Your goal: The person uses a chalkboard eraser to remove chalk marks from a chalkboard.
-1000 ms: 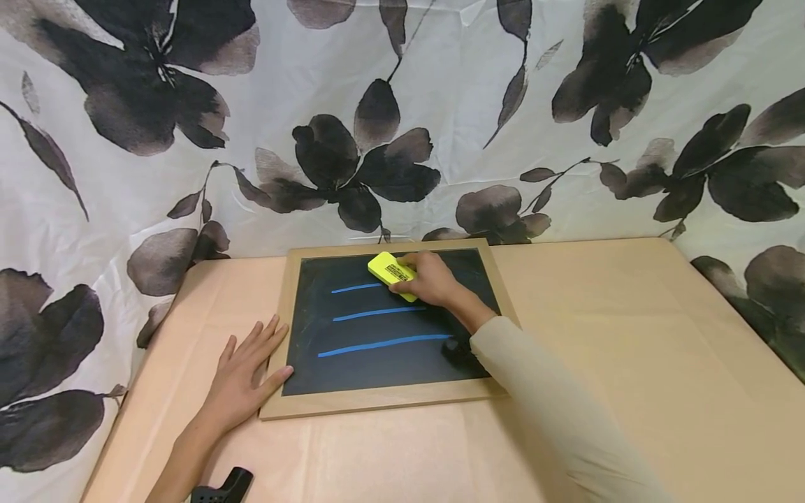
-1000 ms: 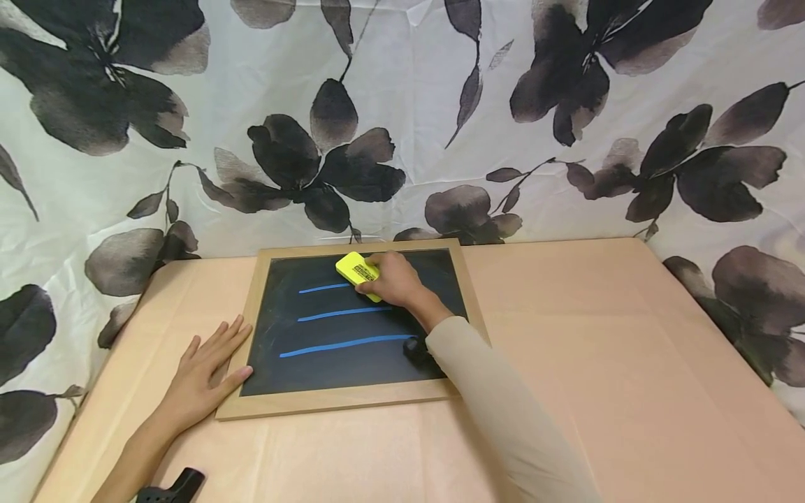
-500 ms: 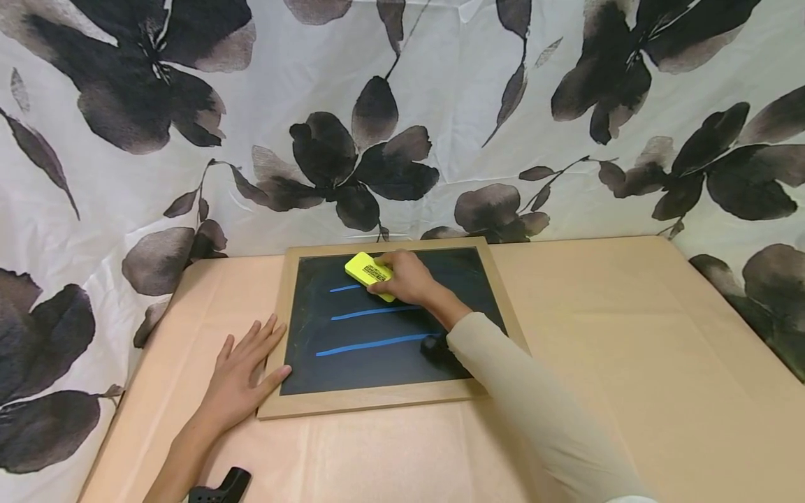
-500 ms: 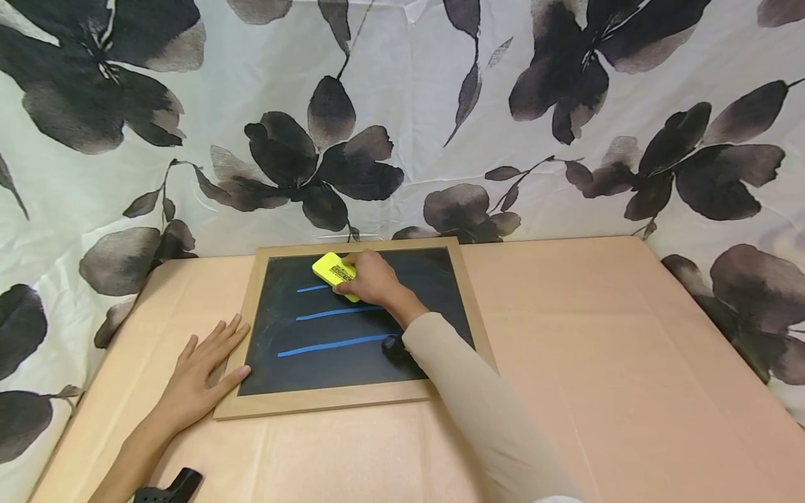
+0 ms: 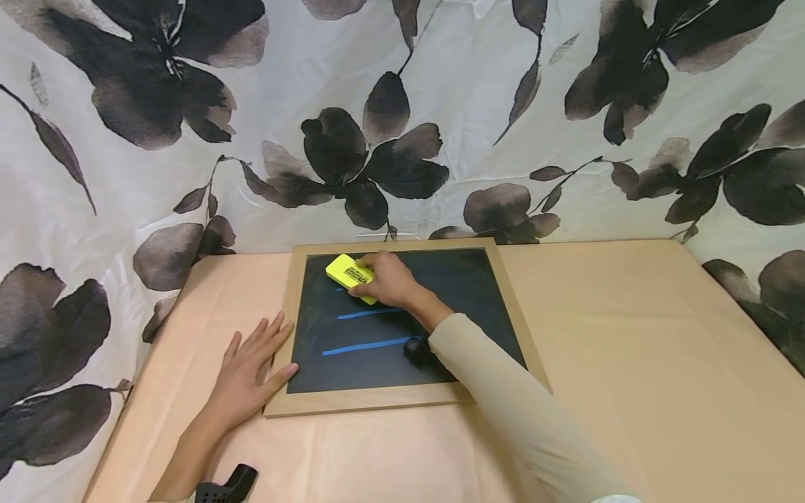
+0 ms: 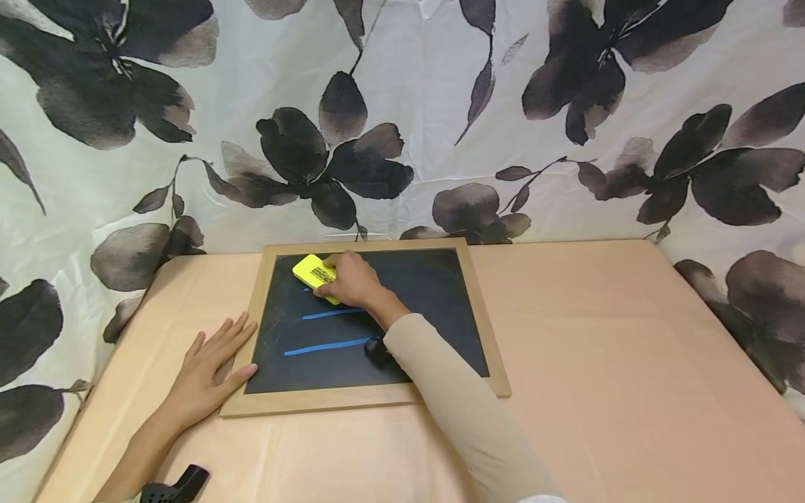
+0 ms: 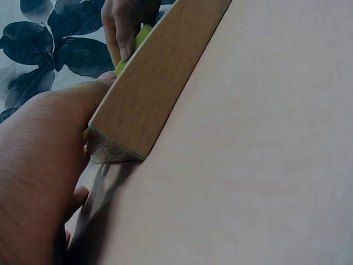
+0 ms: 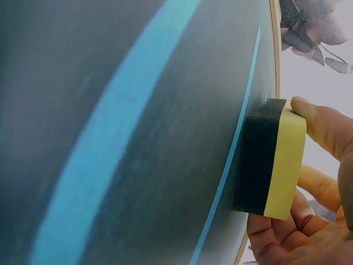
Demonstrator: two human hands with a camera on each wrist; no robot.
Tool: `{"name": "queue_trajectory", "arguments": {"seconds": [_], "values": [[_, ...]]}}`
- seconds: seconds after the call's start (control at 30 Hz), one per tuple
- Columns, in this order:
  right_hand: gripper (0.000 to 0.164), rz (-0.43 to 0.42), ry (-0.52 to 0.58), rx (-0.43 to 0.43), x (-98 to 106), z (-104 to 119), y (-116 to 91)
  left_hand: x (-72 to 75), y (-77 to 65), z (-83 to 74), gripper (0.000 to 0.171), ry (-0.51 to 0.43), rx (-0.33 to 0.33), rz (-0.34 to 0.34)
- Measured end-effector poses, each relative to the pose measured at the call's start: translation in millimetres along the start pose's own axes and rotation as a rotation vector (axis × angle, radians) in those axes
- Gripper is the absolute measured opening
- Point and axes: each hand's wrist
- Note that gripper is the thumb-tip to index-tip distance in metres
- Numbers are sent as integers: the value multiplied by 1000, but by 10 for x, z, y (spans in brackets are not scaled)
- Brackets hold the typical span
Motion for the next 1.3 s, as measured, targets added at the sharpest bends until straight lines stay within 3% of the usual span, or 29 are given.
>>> {"name": "queue_trajectory", "arguments": {"seconds": [0.3,0.57,0.73,1.3], "values": [[59,32,-62,2,-11,109,2,10,38,-9,66,12,-4,13],[61,63,-178,39,11,163,21,48,9,35,66,17,0,16],[62,99,-234,19,78,136,-20,32,16,42,65,5,-10,13],[64,102,-173,-69,407,-455,-288,32,21,45,66,-8,-6,24]]}}
Point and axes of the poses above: each hand's wrist, its own y-axis towards the middle knuckle, its own x-axis out of the back of the hand, z = x × y, and after that the axes turned 6 degrees about z, right-handed
